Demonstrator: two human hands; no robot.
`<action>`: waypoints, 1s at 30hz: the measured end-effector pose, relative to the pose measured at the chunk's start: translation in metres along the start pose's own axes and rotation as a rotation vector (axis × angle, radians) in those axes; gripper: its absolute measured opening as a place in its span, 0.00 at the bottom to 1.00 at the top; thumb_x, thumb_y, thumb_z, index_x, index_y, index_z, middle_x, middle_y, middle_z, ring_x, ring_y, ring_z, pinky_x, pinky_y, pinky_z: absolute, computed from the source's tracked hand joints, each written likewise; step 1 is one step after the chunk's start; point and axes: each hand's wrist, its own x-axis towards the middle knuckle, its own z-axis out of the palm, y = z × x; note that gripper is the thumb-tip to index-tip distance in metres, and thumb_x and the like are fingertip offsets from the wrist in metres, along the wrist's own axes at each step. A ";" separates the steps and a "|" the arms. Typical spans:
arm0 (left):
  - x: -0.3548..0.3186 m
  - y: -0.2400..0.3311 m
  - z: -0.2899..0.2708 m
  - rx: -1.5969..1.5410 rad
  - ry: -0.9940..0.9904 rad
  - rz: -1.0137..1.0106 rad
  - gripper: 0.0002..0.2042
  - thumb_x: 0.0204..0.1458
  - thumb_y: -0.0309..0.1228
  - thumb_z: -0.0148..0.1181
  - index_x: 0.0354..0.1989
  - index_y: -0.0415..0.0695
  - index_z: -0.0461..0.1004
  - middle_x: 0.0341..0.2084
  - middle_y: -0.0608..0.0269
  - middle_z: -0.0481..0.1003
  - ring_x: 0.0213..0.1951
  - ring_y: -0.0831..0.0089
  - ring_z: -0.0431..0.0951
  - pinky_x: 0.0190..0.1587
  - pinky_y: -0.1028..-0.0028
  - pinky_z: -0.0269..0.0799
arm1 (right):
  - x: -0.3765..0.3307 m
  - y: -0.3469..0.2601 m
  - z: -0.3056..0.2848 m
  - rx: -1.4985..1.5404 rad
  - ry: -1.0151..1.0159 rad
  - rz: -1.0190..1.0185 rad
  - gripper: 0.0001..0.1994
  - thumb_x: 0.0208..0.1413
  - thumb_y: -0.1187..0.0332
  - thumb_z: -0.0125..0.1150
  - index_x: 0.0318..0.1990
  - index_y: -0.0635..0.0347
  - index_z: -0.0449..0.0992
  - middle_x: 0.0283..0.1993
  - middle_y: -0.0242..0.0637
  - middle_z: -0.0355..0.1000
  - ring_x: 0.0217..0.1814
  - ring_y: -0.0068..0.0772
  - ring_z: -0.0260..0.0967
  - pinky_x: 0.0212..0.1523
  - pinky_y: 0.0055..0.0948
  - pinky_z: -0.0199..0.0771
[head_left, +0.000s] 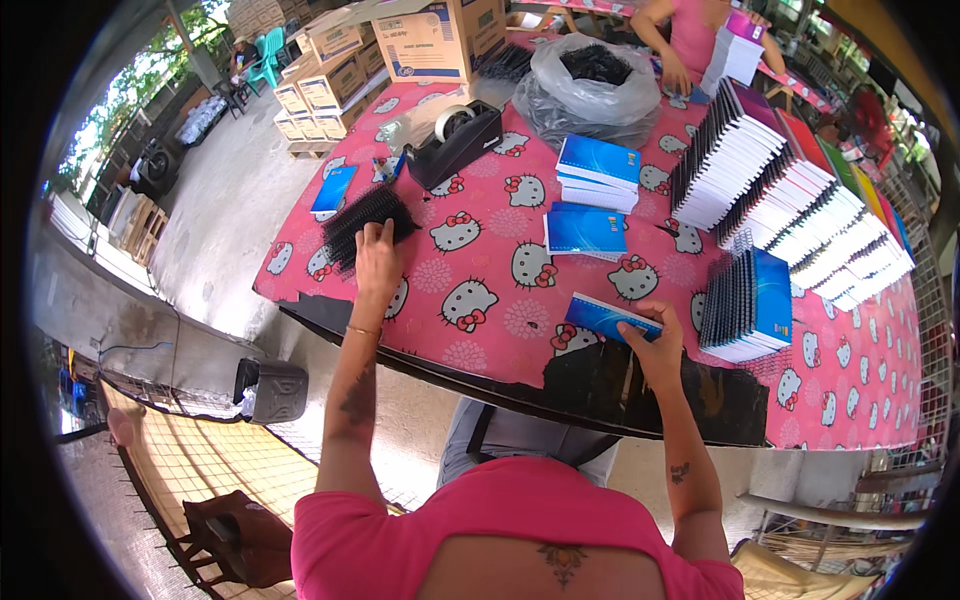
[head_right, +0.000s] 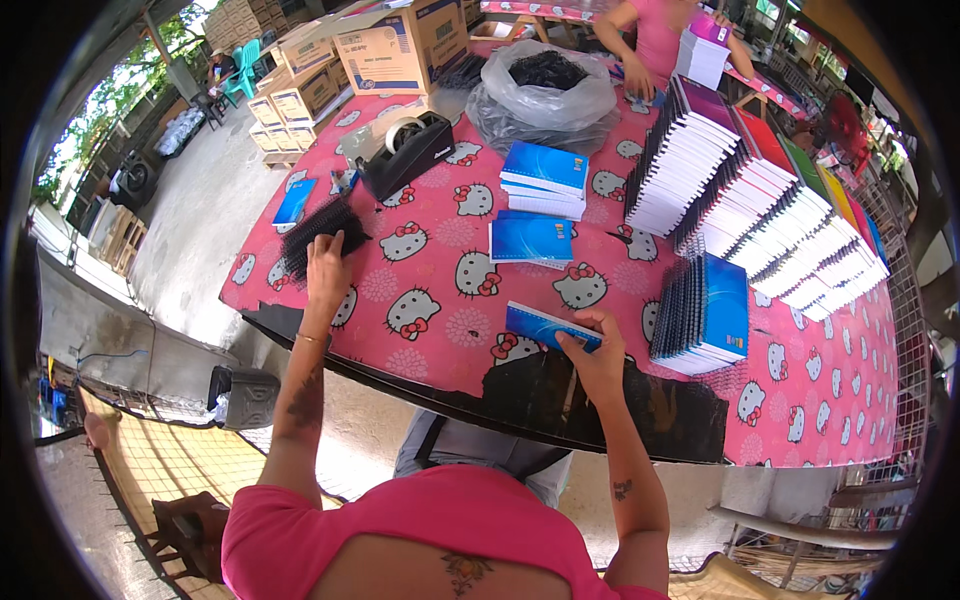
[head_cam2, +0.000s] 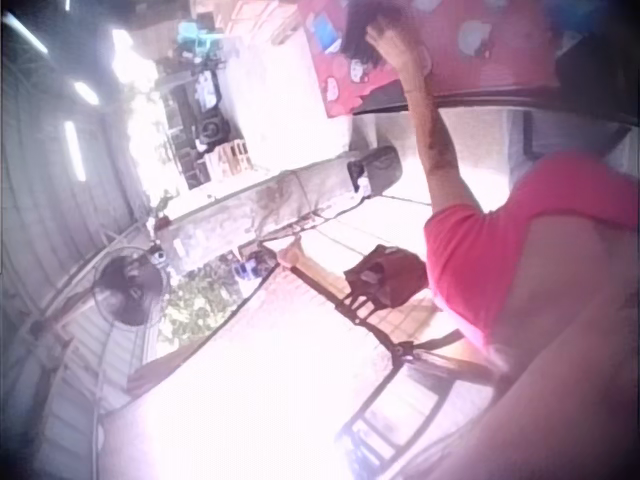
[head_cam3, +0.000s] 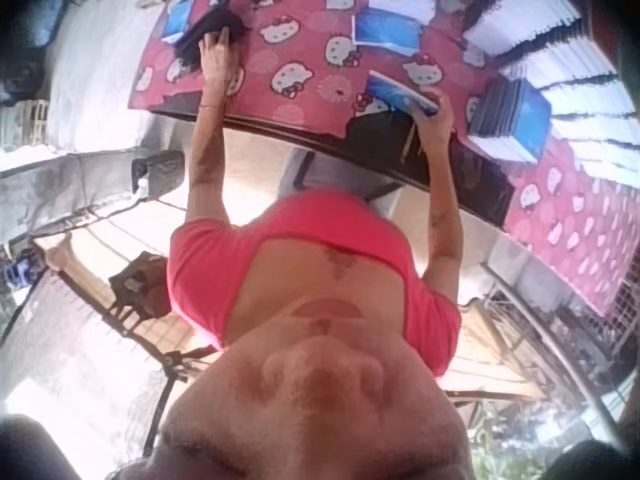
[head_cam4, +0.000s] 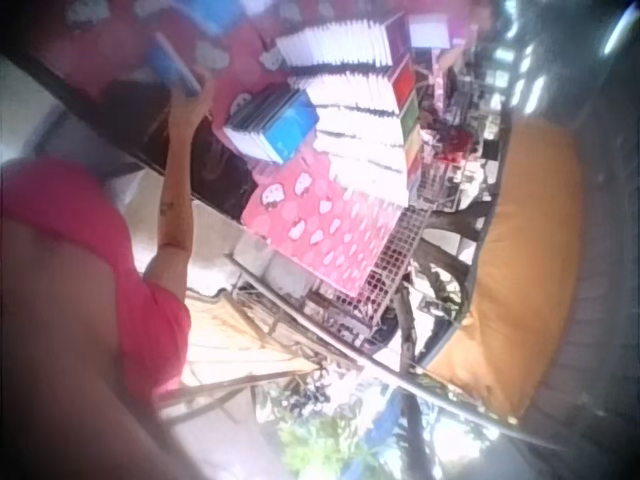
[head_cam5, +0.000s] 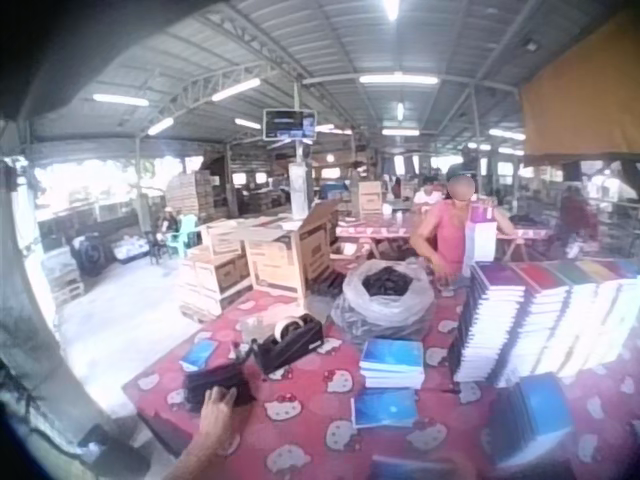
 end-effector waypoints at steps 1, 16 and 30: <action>0.001 -0.004 0.004 -0.017 -0.026 0.038 0.18 0.47 0.25 0.63 0.49 0.38 0.76 0.40 0.52 0.72 0.42 0.53 0.72 0.47 0.59 0.71 | 0.001 -0.001 0.003 0.038 0.002 0.005 0.19 0.49 0.76 0.72 0.49 0.61 0.74 0.43 0.34 0.73 0.45 0.24 0.70 0.46 0.26 0.71; -0.017 0.030 -0.014 -0.017 0.129 0.096 0.12 0.57 0.27 0.58 0.49 0.41 0.74 0.40 0.54 0.73 0.41 0.56 0.75 0.42 0.60 0.73 | -0.001 -0.006 -0.003 0.104 -0.175 0.101 0.14 0.55 0.73 0.67 0.50 0.64 0.79 0.42 0.29 0.76 0.45 0.19 0.70 0.47 0.23 0.69; -0.042 0.211 -0.044 -1.273 -0.345 -0.245 0.09 0.64 0.32 0.54 0.45 0.39 0.72 0.29 0.48 0.75 0.28 0.67 0.78 0.30 0.66 0.72 | 0.002 0.007 0.000 0.067 -0.299 0.051 0.17 0.58 0.74 0.65 0.56 0.63 0.78 0.48 0.33 0.77 0.48 0.20 0.70 0.51 0.22 0.68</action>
